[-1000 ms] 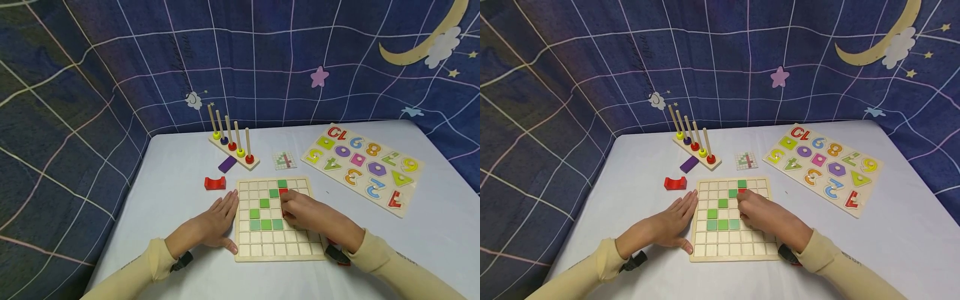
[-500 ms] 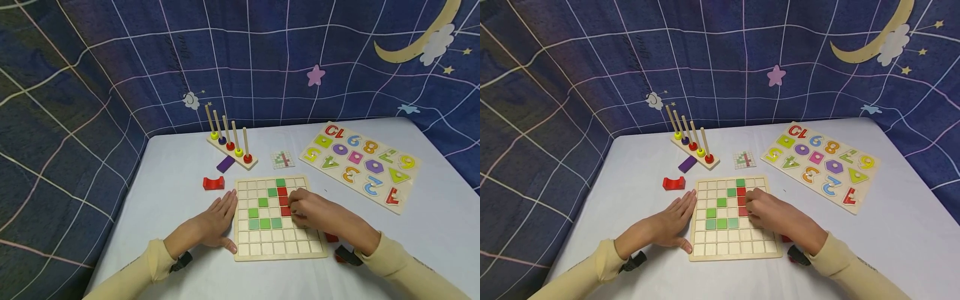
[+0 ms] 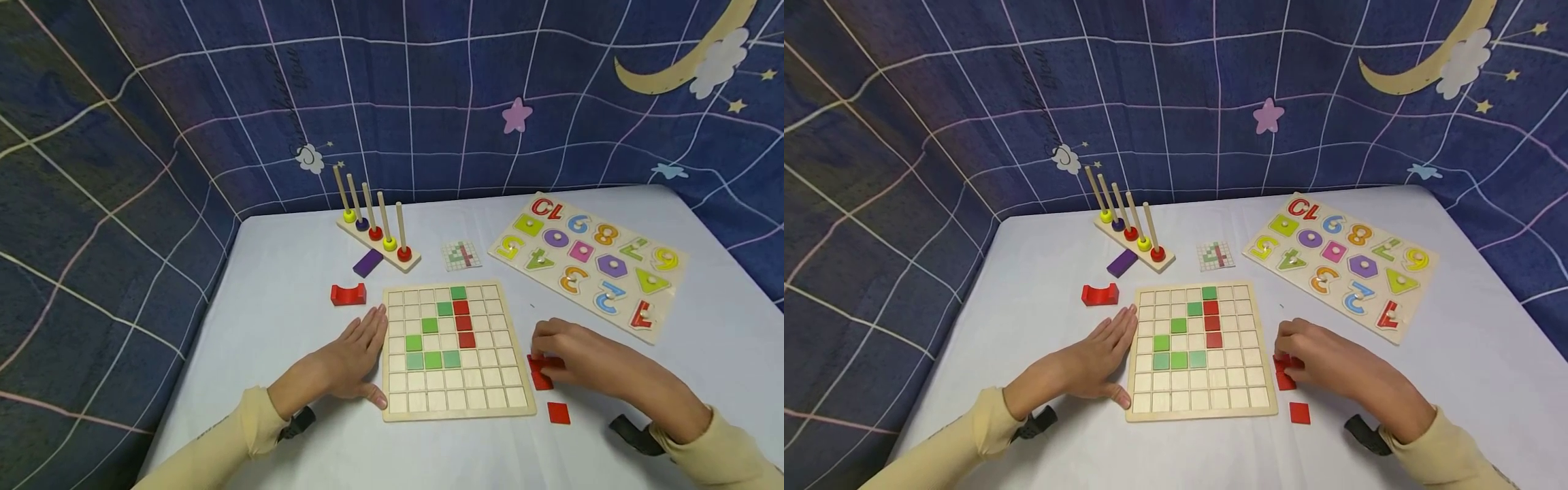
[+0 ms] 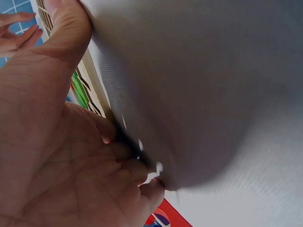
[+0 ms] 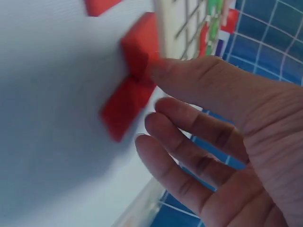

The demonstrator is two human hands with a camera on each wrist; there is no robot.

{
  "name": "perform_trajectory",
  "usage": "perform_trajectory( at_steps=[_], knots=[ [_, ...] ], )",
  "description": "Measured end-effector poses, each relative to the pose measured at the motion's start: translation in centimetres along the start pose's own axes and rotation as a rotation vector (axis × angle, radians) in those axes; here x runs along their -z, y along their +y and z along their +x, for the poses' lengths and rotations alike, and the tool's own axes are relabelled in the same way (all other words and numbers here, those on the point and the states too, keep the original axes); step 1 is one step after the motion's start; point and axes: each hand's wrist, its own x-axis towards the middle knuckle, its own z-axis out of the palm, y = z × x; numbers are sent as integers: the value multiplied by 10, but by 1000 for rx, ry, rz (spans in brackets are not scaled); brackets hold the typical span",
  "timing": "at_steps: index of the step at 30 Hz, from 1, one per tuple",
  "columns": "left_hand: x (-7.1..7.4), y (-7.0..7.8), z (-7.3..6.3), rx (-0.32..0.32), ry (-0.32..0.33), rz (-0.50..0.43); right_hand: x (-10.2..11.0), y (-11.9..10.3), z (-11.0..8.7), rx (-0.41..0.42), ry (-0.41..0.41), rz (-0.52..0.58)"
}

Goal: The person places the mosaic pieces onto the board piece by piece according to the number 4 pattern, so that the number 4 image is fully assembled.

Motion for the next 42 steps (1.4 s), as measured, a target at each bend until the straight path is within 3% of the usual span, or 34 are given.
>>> perform_trajectory(
  at_steps=[6,24,30,37,42],
  knots=[
    [1,-1,1,-8,12,1,-5,5,-2,56,21,3],
    [-1,-1,1,-4,6,-21,0,1,3,59,11,-30],
    [-1,-1,0,2,2,-11,2,-9,19,87,21,-55],
    [-1,0,-1,10,-4,1,-9,-30,49,248,74,-84],
    [0,0,0,10,-8,16,-18,-42,65,287,98,-81]
  ],
)
